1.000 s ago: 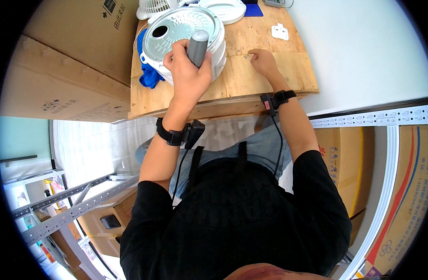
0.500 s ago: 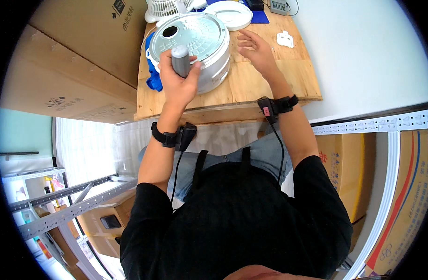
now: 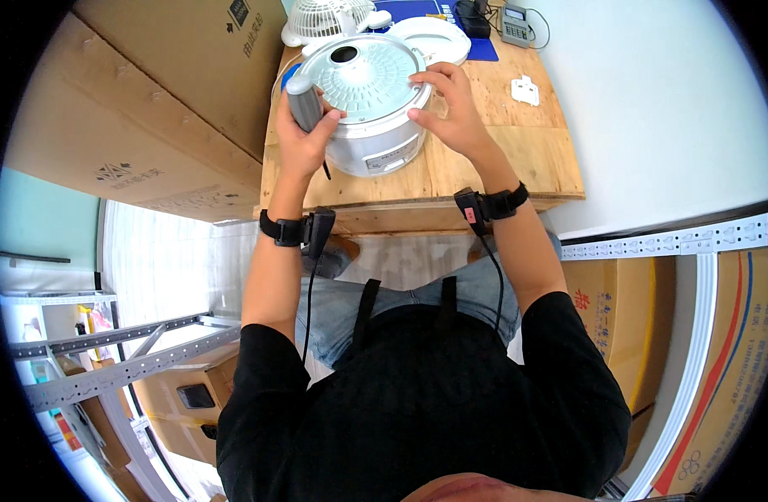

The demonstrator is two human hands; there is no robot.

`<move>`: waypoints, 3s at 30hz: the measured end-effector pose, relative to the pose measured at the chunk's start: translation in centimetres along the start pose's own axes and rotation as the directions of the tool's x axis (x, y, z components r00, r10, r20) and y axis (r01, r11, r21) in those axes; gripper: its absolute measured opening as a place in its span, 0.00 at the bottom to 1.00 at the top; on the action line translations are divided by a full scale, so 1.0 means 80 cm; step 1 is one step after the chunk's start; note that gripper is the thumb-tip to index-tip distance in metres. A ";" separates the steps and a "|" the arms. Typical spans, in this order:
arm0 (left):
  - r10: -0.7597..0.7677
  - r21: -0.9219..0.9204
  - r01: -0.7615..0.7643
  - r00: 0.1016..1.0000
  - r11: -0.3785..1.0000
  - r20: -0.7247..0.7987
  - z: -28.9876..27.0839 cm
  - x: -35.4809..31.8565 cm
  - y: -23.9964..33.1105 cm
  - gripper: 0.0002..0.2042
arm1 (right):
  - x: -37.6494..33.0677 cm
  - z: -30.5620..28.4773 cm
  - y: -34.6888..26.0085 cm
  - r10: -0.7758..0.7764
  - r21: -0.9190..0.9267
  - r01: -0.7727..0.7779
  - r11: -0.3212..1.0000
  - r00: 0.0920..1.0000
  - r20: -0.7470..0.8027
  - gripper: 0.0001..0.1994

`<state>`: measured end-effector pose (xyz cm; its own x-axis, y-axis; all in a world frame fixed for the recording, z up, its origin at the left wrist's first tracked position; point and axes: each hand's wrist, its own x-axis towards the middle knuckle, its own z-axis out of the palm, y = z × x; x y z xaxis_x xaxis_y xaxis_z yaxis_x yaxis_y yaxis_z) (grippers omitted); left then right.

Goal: The person removes the lid from a white rice cooker, uses a screwdriver to loosen screws on the inner lid, and then wipes the interior with a blue cloth.

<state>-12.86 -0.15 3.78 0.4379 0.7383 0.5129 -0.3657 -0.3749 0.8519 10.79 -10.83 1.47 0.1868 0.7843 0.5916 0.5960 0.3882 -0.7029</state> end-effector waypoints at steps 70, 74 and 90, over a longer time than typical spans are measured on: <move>0.117 -0.233 -0.083 0.984 0.969 0.137 0.147 0.151 0.041 0.15 | 0.000 0.025 -0.032 0.137 -0.077 -0.150 0.986 0.979 -0.149 0.28; 0.109 -0.284 -0.043 0.969 0.958 0.223 0.143 0.147 0.044 0.15 | 0.000 0.025 -0.035 0.165 -0.063 -0.176 0.982 0.975 -0.146 0.28; 0.214 0.005 -0.214 0.975 0.977 -0.050 0.172 0.138 0.057 0.11 | 0.003 0.026 -0.038 0.220 -0.106 -0.237 0.966 0.964 -0.151 0.27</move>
<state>1.59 -1.38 14.78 0.3078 0.6679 0.6777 -0.4466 -0.5275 0.7227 7.42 -10.78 2.93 0.4296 0.7680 0.4751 0.6136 0.1377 -0.7775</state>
